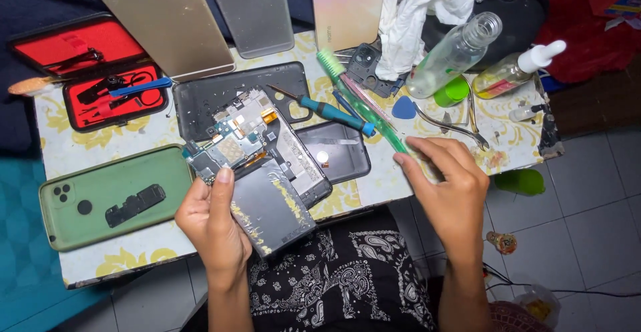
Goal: Disassembling a smartphone to access the motherboard and battery, including cleaning components with a brush.
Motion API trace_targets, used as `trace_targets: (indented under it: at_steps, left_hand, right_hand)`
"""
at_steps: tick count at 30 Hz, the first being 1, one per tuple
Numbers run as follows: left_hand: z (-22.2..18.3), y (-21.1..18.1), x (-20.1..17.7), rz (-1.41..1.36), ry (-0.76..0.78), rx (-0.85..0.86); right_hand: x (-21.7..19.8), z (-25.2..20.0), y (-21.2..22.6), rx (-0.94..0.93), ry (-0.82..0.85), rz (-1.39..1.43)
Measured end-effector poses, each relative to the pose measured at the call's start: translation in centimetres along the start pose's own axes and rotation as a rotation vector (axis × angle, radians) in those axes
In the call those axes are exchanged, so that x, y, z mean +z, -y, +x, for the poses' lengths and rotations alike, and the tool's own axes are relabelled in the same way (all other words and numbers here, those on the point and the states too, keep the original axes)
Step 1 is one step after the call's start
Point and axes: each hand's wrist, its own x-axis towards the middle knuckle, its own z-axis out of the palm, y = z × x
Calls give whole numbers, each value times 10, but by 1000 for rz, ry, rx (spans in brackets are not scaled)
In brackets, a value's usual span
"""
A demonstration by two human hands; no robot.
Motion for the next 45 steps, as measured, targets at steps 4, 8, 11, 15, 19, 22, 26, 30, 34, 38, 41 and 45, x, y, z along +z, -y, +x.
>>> trace_targets:
  at_steps: [4,8,11,15,19,22,26,30,34,38,41,45]
  left_hand:
    - [2,4,0,17,-3,22]
    - [2,4,-1,-6,4,20]
    - [2,6,-2,6,3,23]
    - [2,8,-3,25,4,43]
    - [3,7,-3,2,16,21]
    - [3,8,-4,1,20,29]
    - [4,9,-7,-28,13,21]
    - [4,9,-7,-62,23,6]
    - [7,10,-11,-34,58,81]
    - [5,10,-12,-62,43,17]
    - [6,11,-11,-69,62,10]
    - [7,7,-12,-43,112,7]
  right_hand:
    - [-16,0,-29,6,-109,-117]
    - [-20,2,-45,-58,-98,-292]
    - [-17,3,-50,-51,-83,-353]
    - [-14,6,-52,-59,-106,-394]
    - [-18,4,-47,-37,-109,-360]
    - [-19,3,-49,-73,-106,-286]
    - [-16,2,-50,-95,-100,-265]
    - [-15,0,-48,-130,-95,-247]
    - [-15,-7,-53,-138,-96,-251]
    - [-12,-9,-40,-253,-155,-294]
    - [-2,-4,-15,-255,-93,-187]
    - [13,-1,18,-260,46,-123]
